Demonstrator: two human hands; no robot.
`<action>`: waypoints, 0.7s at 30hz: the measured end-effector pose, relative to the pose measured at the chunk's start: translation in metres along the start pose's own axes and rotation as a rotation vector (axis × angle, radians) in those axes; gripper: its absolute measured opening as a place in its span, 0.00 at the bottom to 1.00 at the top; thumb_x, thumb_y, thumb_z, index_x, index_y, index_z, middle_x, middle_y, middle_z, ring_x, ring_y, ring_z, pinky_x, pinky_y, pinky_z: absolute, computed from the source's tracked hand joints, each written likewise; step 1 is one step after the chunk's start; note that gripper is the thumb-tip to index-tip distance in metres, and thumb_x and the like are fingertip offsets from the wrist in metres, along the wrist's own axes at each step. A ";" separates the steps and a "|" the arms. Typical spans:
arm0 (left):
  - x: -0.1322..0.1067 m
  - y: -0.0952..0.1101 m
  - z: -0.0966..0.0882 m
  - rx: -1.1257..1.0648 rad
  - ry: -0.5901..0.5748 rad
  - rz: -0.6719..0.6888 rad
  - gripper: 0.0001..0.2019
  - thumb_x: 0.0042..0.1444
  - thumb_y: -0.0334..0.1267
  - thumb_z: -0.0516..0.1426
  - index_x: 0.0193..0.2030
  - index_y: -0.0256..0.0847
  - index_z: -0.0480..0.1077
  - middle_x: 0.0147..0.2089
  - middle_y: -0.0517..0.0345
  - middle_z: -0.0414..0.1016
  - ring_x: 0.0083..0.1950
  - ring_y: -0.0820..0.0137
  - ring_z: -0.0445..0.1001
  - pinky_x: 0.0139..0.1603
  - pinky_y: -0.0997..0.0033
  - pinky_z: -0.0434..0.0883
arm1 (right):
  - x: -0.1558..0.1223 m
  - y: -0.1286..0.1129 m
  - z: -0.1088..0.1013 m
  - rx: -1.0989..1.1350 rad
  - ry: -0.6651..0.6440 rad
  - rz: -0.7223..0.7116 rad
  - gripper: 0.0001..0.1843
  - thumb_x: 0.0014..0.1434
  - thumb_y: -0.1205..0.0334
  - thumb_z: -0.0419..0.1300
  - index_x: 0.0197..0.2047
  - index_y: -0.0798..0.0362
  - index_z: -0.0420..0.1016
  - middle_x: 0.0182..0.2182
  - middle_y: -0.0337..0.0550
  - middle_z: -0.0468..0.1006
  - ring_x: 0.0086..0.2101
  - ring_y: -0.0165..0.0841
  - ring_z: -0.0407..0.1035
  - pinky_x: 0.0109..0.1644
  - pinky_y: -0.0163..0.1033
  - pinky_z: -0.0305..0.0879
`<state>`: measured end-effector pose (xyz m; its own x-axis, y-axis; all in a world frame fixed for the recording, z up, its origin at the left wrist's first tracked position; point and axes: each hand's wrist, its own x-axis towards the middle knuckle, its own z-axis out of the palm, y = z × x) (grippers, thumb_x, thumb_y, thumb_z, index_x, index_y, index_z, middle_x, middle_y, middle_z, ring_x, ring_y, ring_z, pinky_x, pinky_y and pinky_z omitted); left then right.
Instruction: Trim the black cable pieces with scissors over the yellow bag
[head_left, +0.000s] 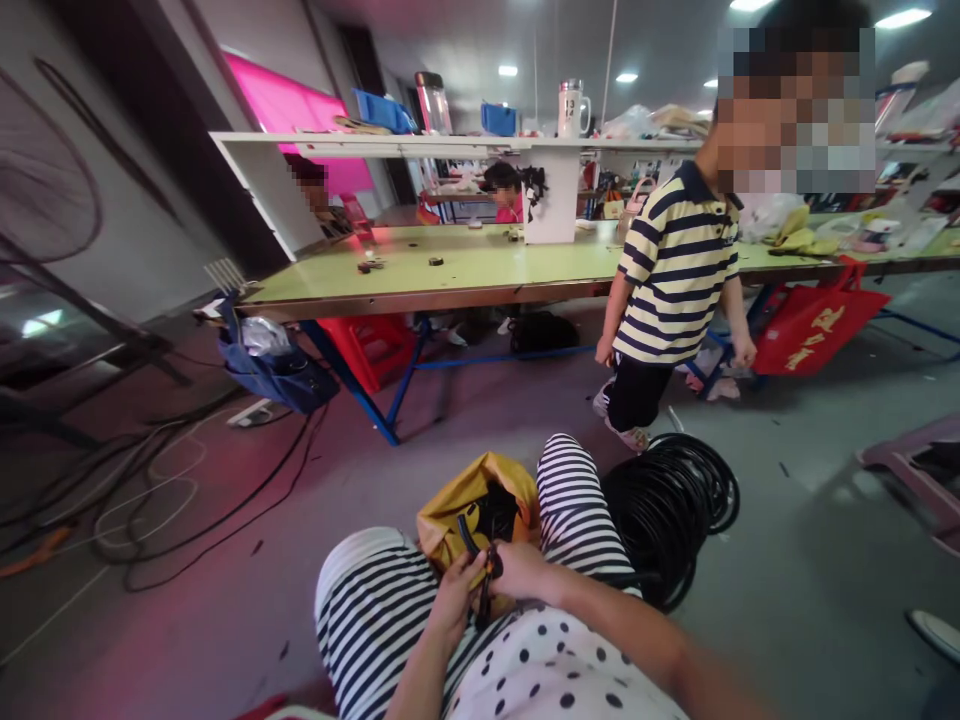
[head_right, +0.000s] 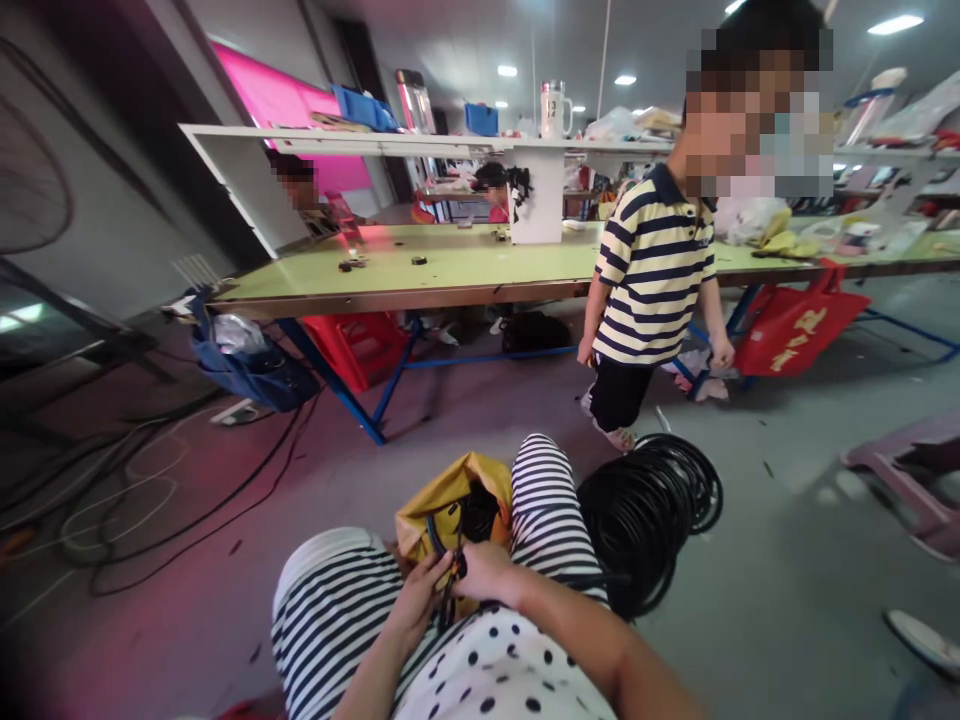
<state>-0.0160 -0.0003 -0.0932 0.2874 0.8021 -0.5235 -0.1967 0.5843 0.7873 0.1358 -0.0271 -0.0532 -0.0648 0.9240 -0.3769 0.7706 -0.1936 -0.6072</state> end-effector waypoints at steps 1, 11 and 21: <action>0.000 0.000 0.000 -0.004 -0.006 -0.001 0.25 0.44 0.46 0.77 0.47 0.36 0.81 0.47 0.43 0.87 0.51 0.55 0.86 0.53 0.64 0.81 | -0.001 -0.001 0.000 -0.014 -0.002 0.003 0.32 0.52 0.54 0.73 0.60 0.53 0.80 0.50 0.57 0.88 0.51 0.57 0.83 0.51 0.48 0.76; 0.008 -0.004 -0.008 -0.012 0.051 -0.036 0.12 0.60 0.36 0.70 0.50 0.37 0.82 0.53 0.41 0.86 0.57 0.57 0.85 0.59 0.64 0.80 | -0.006 -0.006 -0.009 -0.118 0.015 -0.025 0.30 0.53 0.55 0.69 0.60 0.52 0.81 0.48 0.55 0.88 0.49 0.55 0.84 0.49 0.47 0.77; -0.001 0.006 0.002 -0.108 0.046 -0.055 0.09 0.59 0.29 0.69 0.47 0.35 0.82 0.51 0.40 0.87 0.60 0.54 0.84 0.67 0.57 0.78 | -0.006 -0.009 -0.008 -0.115 0.019 -0.014 0.31 0.56 0.47 0.70 0.60 0.53 0.80 0.49 0.57 0.88 0.51 0.55 0.83 0.51 0.48 0.77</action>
<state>-0.0152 0.0025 -0.0873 0.2581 0.7715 -0.5815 -0.2819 0.6358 0.7185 0.1346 -0.0285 -0.0393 -0.0650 0.9325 -0.3554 0.8373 -0.1427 -0.5277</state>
